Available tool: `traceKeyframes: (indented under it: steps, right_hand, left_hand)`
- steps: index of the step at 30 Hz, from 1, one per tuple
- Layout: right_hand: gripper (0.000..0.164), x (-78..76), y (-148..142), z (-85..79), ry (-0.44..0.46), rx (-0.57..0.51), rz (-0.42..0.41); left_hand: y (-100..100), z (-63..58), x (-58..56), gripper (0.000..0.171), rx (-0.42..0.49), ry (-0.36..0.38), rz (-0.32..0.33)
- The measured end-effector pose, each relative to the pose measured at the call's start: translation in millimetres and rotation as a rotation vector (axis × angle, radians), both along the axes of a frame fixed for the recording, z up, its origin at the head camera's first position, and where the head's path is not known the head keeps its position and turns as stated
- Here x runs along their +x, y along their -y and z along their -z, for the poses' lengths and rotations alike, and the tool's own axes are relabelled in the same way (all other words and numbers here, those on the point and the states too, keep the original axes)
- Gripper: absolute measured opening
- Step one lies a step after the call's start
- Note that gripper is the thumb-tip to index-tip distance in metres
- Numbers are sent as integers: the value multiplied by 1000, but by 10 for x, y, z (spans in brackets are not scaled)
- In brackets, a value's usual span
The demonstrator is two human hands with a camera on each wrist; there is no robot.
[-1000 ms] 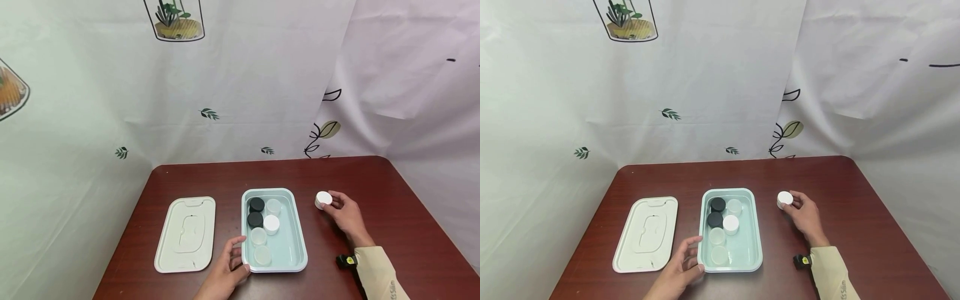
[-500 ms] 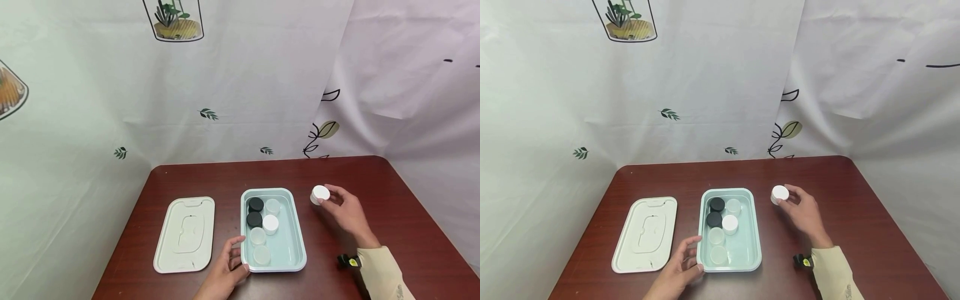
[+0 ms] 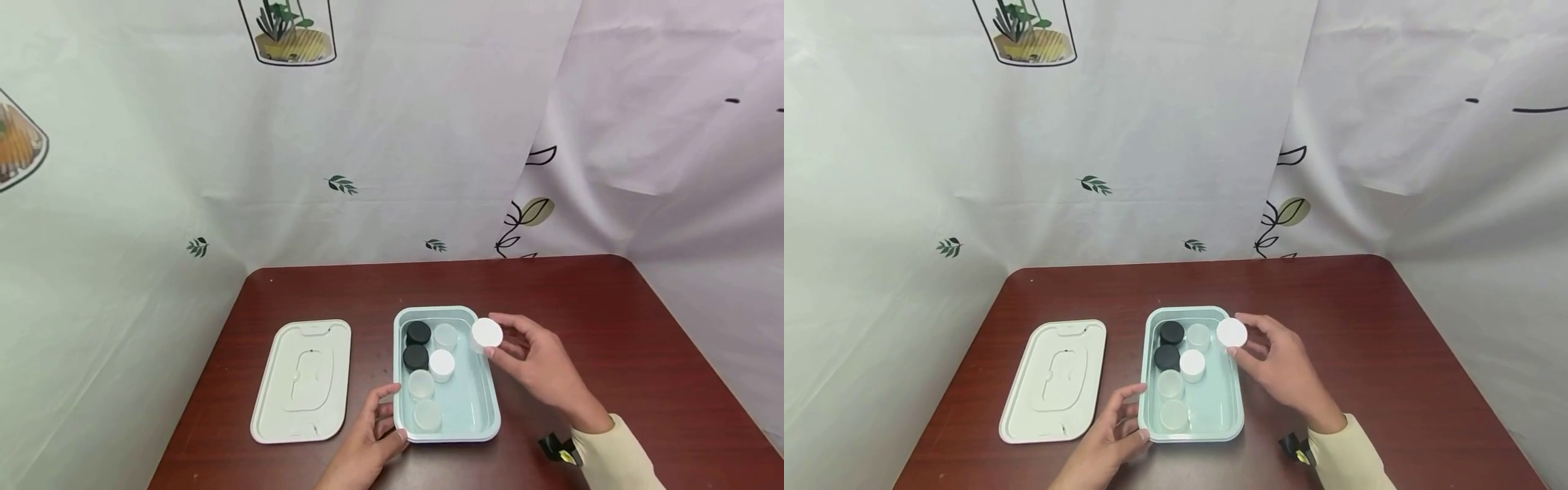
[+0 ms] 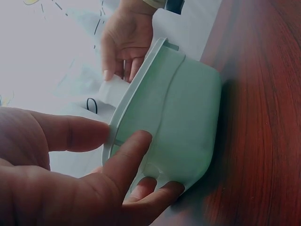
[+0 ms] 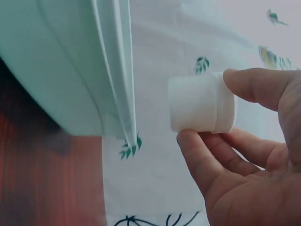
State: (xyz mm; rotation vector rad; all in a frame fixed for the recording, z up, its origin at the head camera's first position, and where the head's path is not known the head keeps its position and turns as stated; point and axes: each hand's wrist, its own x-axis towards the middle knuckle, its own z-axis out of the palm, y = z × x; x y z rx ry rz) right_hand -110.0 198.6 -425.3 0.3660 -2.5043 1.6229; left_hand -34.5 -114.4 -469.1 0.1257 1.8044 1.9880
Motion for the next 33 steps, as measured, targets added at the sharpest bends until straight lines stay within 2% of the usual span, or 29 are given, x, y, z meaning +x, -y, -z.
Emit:
traceKeyframes:
  steps: [6,17,24,33]
  right_hand:
    - [48,65,119,32,4,79,-71]
    - [40,105,333,151,32,175,-246]
    - [40,131,404,142,85,241,-291]
    - [39,107,471,145,41,377,-318]
  left_hand:
    - [-7,-7,5,72,-12,9,-12]
    - [-8,-2,5,71,-27,-24,-16]
    - [-14,2,-1,71,-21,-19,-10]
    - [-4,9,-8,71,-27,-24,-5]
